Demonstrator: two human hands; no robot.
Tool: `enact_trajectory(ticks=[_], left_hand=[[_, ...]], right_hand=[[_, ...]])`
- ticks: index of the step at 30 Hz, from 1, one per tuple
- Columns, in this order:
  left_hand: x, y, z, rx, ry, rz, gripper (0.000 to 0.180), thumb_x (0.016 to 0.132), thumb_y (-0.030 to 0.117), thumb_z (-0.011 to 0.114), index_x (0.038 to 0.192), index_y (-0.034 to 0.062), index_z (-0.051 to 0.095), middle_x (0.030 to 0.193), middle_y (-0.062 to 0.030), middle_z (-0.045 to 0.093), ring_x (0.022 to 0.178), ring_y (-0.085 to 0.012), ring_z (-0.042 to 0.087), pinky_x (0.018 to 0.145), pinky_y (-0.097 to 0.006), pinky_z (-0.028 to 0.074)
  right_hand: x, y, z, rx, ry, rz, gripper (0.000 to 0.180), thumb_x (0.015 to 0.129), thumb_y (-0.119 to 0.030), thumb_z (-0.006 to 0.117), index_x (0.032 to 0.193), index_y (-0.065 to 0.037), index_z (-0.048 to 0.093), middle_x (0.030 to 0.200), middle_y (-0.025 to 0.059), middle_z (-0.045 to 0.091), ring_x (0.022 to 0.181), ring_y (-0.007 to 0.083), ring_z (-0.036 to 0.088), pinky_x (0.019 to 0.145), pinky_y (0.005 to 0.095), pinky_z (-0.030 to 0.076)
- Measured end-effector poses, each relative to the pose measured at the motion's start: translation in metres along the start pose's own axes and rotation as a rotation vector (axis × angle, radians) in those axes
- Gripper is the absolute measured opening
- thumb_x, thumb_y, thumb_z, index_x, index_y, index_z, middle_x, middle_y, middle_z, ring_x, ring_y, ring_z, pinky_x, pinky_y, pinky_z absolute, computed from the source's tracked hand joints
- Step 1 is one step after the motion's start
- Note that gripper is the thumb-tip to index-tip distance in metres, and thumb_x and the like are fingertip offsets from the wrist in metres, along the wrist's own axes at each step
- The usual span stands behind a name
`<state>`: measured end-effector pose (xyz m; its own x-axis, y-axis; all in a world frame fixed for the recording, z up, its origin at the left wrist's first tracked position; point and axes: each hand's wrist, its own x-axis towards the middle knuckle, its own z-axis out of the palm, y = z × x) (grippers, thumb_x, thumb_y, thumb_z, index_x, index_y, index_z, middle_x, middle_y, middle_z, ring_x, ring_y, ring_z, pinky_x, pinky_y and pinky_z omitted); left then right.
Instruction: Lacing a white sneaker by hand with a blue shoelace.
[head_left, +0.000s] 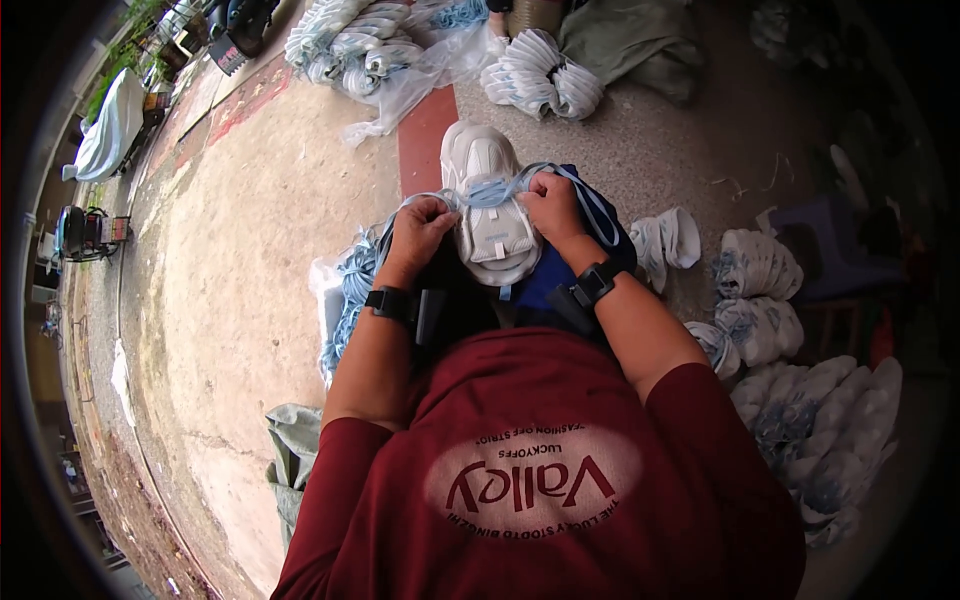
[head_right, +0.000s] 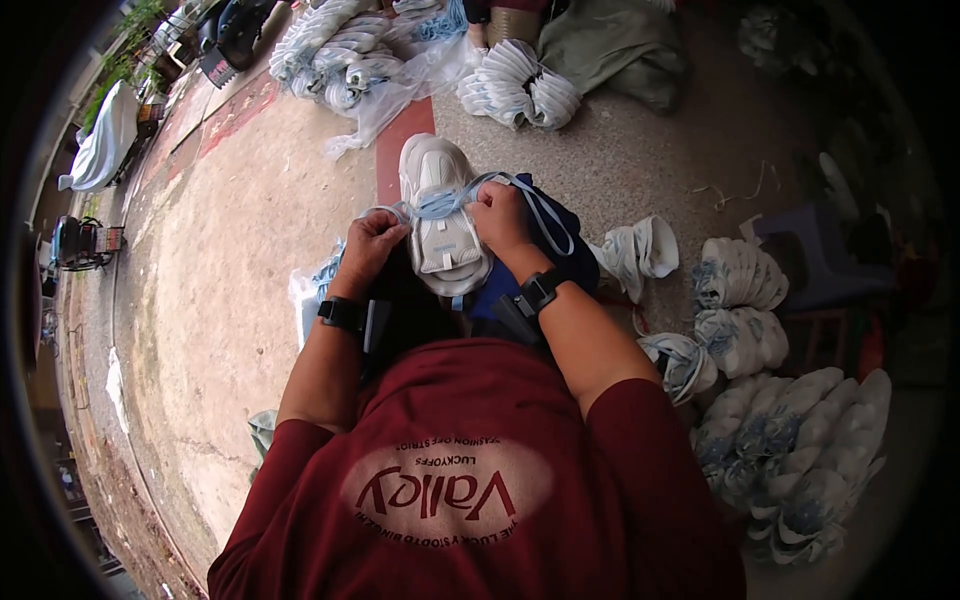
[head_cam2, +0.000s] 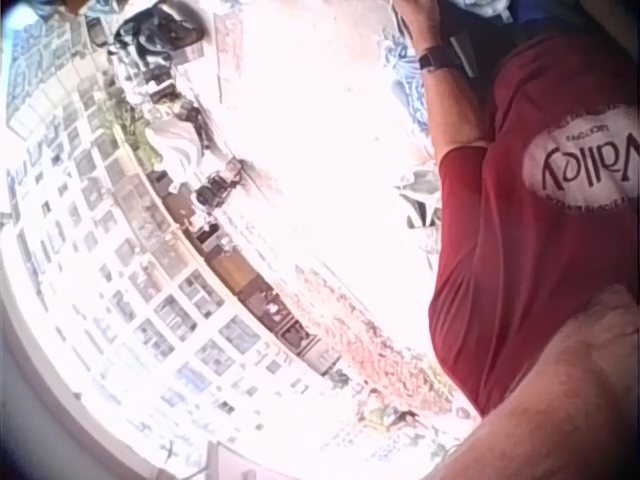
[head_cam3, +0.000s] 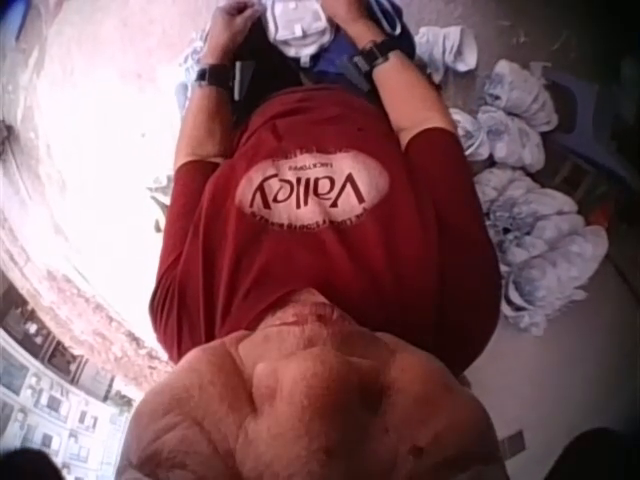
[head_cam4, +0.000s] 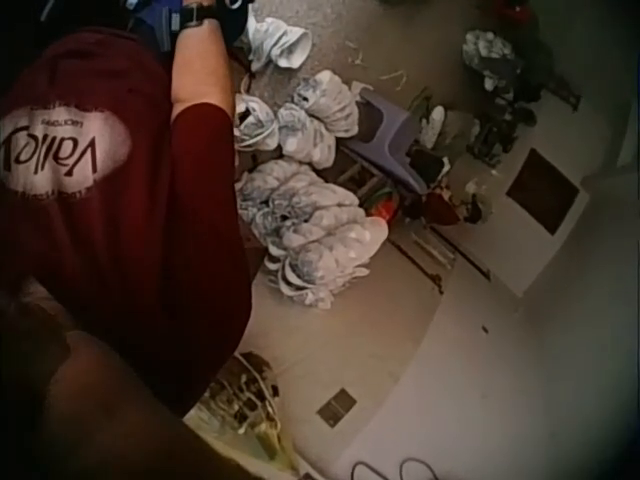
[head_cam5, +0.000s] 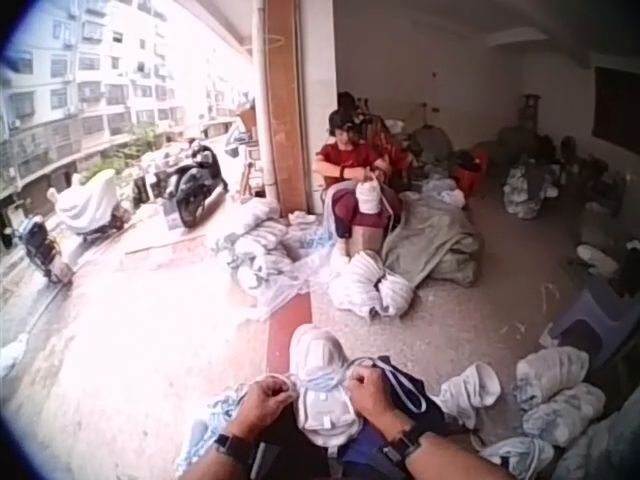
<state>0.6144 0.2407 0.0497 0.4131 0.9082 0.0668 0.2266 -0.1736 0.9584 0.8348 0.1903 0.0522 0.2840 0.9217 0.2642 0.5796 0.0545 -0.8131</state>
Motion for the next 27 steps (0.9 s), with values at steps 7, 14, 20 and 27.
enact_trajectory(ticks=[7, 14, 20, 27], left_hand=[[-0.015, 0.051, 0.021, -0.203, -0.154, -0.139, 0.012, 0.081, 0.011, 0.064, 0.076, 0.0007, 0.060, 0.066, 0.0020, 0.056, 0.064, -0.0053, 0.049, 0.059, -0.021, 0.041], [0.006, 0.063, 0.061, 0.533, -0.055, 0.212, 0.014, 0.074, 0.013, 0.064, 0.083, 0.0021, 0.065, 0.079, -0.0146, 0.064, 0.071, -0.0253, 0.062, 0.066, -0.030, 0.047], [0.011, 0.066, 0.083, 0.906, -0.081, 0.380, 0.011, 0.076, 0.018, 0.057, 0.074, 0.0080, 0.063, 0.077, -0.0124, 0.062, 0.071, -0.0283, 0.062, 0.063, -0.038, 0.050], [0.003, 0.077, 0.069, 1.051, -0.043, 0.286, 0.010, 0.072, 0.011, 0.056, 0.073, 0.0021, 0.060, 0.077, -0.0173, 0.061, 0.070, -0.0317, 0.062, 0.061, -0.041, 0.050]], right_hand=[[-0.022, -0.030, -0.005, -0.351, 0.027, -0.138, 0.013, 0.069, -0.011, 0.064, 0.071, -0.001, 0.057, 0.075, 0.0191, 0.058, 0.073, 0.0338, 0.057, 0.065, 0.0410, 0.047], [-0.022, -0.007, -0.001, -0.285, -0.024, -0.297, 0.007, 0.073, -0.007, 0.054, 0.072, 0.000, 0.057, 0.073, 0.0195, 0.057, 0.073, 0.0363, 0.056, 0.066, 0.0413, 0.047], [-0.022, -0.004, 0.001, -0.100, 0.111, -0.212, 0.008, 0.073, -0.005, 0.052, 0.067, -0.001, 0.055, 0.069, 0.0215, 0.056, 0.071, 0.0390, 0.055, 0.064, 0.0439, 0.046], [-0.022, -0.002, 0.001, -0.024, 0.119, -0.113, 0.008, 0.069, -0.009, 0.058, 0.067, -0.002, 0.056, 0.068, 0.0211, 0.056, 0.069, 0.0392, 0.056, 0.060, 0.0451, 0.045]])
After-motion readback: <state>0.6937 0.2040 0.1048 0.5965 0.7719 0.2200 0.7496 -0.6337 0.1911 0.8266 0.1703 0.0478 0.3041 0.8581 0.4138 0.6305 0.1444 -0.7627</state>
